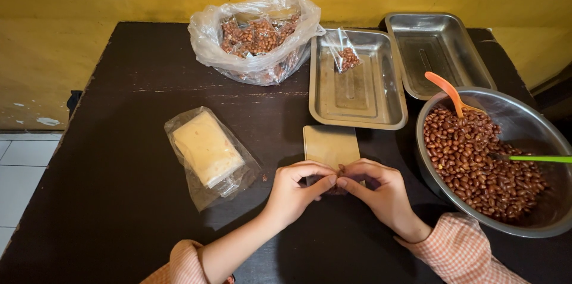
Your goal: The person scoops roasted peanuts from a metal bowl into small plastic bags using a green spoon, weighs each bag on a digital scale, adjusts the contents, and places the sealed bags into a metal tray. The process repeats for multiple bags.
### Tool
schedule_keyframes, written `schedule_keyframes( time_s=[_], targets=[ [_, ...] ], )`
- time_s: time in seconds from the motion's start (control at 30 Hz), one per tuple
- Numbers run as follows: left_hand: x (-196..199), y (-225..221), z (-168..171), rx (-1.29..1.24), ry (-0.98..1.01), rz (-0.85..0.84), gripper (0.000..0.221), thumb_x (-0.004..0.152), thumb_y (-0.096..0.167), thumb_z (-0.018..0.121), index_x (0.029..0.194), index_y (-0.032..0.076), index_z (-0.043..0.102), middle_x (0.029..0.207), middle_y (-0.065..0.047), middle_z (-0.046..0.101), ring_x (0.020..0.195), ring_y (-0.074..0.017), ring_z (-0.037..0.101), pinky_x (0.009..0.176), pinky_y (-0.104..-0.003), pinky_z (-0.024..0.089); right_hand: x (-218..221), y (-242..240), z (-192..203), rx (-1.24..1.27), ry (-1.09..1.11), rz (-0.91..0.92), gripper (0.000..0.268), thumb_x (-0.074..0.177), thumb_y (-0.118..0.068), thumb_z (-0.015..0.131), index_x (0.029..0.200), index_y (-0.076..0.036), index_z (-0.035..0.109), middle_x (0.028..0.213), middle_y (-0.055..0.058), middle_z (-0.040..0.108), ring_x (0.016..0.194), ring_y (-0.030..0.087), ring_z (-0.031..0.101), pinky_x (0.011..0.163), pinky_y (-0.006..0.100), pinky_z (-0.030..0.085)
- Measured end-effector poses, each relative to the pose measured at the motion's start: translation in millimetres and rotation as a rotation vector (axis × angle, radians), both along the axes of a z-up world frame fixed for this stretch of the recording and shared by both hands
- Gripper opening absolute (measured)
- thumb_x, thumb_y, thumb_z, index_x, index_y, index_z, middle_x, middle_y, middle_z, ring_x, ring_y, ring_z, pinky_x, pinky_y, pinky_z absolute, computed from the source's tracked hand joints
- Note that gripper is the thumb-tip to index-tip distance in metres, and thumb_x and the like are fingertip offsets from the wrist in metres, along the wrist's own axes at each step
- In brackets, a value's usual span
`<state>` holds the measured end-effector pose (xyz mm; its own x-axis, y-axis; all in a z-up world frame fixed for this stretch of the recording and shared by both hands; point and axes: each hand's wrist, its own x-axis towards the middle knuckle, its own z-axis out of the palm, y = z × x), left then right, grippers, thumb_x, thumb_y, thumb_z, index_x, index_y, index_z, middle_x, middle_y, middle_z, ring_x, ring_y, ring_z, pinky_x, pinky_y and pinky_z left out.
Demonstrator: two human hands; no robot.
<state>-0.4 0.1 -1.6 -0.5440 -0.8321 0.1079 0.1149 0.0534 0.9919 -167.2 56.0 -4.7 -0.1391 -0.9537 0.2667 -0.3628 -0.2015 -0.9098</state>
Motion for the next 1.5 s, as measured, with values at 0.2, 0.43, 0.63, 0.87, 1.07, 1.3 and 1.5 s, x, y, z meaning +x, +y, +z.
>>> schedule_keyframes(
  time_s=[0.2,0.43,0.63,0.87,1.07,1.3,1.5],
  targets=[
    [-1.2,-9.1,0.4,-0.215,-0.036,-0.039,0.007,0.079,0.012,0.066,0.081,0.007,0.071,0.084,-0.004,0.07,0.079,-0.0099,0.065,0.074,-0.021,0.051,-2.5,2.6,-9.6,0.069,-0.284,-0.033,0.006,0.071,0.002,0.07,0.076,0.0,0.067,0.079,0.008,0.065,0.078,0.014,0.063,0.072,0.021,0.051],
    [-35.7,-15.1,32.1,-0.35,0.048,-0.141,0.007,0.078,0.011,0.067,0.082,0.006,0.068,0.084,-0.005,0.069,0.076,-0.0098,0.063,0.07,-0.021,0.05,-22.1,19.3,8.5,0.108,-0.501,-0.182,0.009,0.078,-0.002,0.063,0.087,-0.002,0.062,0.079,0.009,0.069,0.07,0.013,0.061,0.066,0.025,0.048],
    [-90.9,-2.5,80.6,-0.199,-0.224,-0.37,0.029,0.075,0.039,0.061,0.081,0.013,0.073,0.063,0.002,0.064,0.055,-0.0047,0.051,0.052,-0.02,0.032,-62.7,59.2,48.7,0.106,-0.782,-0.304,0.014,0.083,-0.001,0.054,0.092,0.005,0.063,0.077,0.008,0.062,0.057,0.008,0.047,0.049,0.019,0.037],
    [-144.2,5.4,83.1,-0.118,-0.338,-0.559,0.026,0.071,0.04,0.066,0.068,0.014,0.072,0.054,0.005,0.056,0.054,-0.0034,0.044,0.054,-0.02,0.029,-96.0,82.3,70.4,0.288,-0.761,-0.469,0.016,0.086,-0.01,0.056,0.087,0.003,0.065,0.05,0.003,0.044,0.041,0.009,0.038,0.036,0.022,0.031],
    [-161.9,9.0,84.6,0.018,-0.331,-0.581,0.028,0.069,0.037,0.067,0.08,0.014,0.074,0.074,-0.001,0.07,0.072,-0.0069,0.058,0.068,-0.02,0.041,-104.7,80.6,80.2,0.376,-0.872,-0.555,0.027,0.088,-0.027,0.054,0.088,-0.002,0.064,0.048,-0.003,0.037,0.034,0.007,0.034,0.032,0.02,0.027],
    [-154.8,4.5,79.9,-0.06,-0.317,-0.485,0.023,0.072,0.032,0.067,0.078,0.011,0.075,0.066,0.002,0.067,0.062,-0.0034,0.053,0.058,-0.019,0.037,-99.7,75.2,76.9,0.378,-0.864,-0.455,0.047,0.091,-0.04,0.041,0.109,-0.002,0.064,0.049,0.0,0.043,0.036,0.011,0.037,0.034,0.024,0.033],
    [-129.6,-14.0,60.0,-0.225,-0.173,-0.368,0.024,0.076,0.036,0.064,0.08,0.015,0.074,0.068,0.005,0.069,0.065,0.0013,0.055,0.057,-0.017,0.037,-66.6,59.2,75.5,0.271,-0.737,-0.322,0.026,0.085,-0.011,0.049,0.101,0.005,0.063,0.055,0.006,0.045,0.041,0.012,0.038,0.035,0.025,0.03]
  ],
)
